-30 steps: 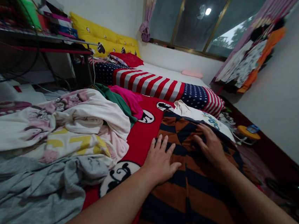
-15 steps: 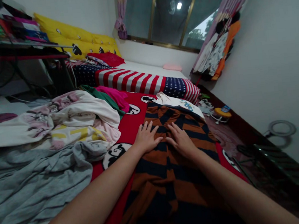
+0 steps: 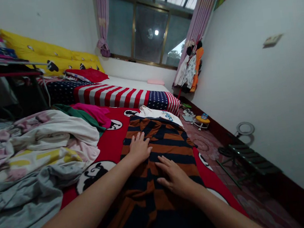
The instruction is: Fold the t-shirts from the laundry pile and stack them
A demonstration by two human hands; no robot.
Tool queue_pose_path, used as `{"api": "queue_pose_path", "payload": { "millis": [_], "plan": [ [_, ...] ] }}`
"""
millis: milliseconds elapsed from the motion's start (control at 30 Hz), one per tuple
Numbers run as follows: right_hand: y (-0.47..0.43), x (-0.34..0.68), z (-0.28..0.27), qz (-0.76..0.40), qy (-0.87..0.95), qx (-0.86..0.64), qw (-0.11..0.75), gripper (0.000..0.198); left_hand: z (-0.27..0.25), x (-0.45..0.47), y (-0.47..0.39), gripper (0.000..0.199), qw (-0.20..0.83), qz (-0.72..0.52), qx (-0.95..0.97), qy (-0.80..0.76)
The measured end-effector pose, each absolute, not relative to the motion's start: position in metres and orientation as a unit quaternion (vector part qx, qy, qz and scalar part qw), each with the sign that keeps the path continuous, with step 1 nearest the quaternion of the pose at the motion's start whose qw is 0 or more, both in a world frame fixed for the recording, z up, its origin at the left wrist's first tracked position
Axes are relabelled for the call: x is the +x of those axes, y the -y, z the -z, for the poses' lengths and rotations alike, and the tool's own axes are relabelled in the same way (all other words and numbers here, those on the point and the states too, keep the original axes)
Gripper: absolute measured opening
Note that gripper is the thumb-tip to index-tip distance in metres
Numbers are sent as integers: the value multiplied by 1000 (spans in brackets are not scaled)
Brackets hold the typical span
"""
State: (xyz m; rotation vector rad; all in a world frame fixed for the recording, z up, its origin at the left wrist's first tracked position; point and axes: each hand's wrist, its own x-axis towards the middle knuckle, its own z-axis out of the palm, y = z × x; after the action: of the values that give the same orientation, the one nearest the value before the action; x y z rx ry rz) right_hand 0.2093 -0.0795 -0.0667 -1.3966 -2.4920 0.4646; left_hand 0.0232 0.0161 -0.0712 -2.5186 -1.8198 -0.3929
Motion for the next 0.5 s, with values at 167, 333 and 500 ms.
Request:
{"api": "queue_pose_path", "payload": {
  "millis": [167,333,500],
  "plan": [
    [58,227,66,-162,814,-499,250,26,97,43,-20,63,-16,157,-794,587],
    [-2,267,61,-46,743,-614,263,21,106,40,-21,62,-3,183,-794,580],
    [-62,316,47,24,607,-776,169,26,104,39,-21,61,-12,190,-792,580]
  ]
}}
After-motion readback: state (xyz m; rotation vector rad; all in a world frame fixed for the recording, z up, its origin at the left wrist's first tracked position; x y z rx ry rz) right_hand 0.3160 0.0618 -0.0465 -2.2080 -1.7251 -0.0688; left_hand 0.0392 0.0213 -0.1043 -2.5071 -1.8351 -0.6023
